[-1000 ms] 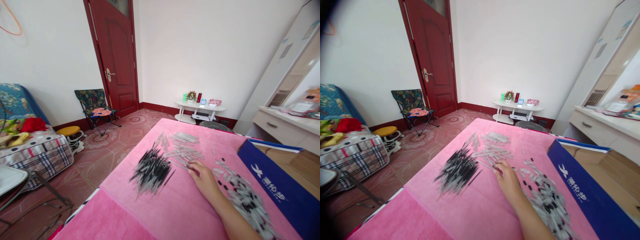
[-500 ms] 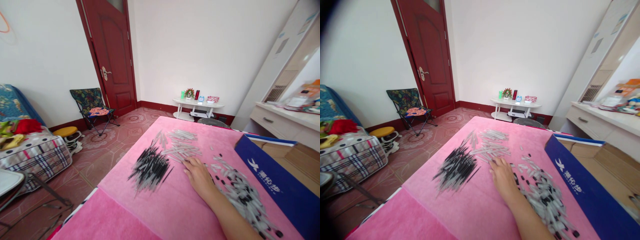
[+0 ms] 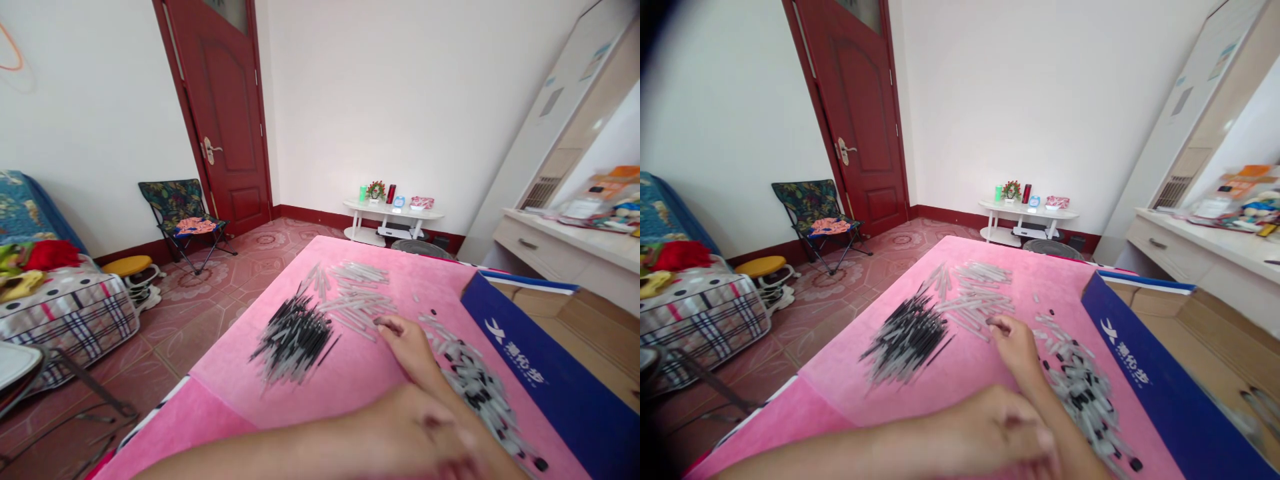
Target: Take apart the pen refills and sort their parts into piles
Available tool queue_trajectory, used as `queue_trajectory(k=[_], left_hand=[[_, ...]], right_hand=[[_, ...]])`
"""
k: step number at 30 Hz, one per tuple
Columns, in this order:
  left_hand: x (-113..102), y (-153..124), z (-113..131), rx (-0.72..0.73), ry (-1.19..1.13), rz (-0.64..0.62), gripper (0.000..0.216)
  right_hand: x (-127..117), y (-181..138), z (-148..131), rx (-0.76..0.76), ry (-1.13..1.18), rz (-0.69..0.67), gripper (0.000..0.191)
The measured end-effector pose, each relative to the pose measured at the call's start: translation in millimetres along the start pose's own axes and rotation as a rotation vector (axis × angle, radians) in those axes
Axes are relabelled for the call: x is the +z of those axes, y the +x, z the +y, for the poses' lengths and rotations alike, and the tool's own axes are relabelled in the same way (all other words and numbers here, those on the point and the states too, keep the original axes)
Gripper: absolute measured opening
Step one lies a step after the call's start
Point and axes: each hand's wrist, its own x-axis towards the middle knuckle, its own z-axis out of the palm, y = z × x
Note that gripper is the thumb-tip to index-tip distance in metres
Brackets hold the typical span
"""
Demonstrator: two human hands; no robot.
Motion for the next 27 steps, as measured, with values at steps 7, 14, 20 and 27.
queue_trajectory(k=[7,14,20,27], left_hand=[[-84,34,1,-0.067,-0.505,0.216,0.043],[-80,27,-2,0.224,-0.617,0.403,0.041],[-115,20,9,0.475,-0.507,0.651,0.029],[-136,14,11,0.598,-0.408,0.791,0.029]], right_hand=[[-27,5,-22,0.151,0.201,0.011,0.021],[-26,-5,-54,0.043,0.271,-0.263,0.013],[2,-9,-45,-0.039,0.251,-0.319,0.025],[36,-7,-18,-0.157,-0.066,-0.275,0.049]])
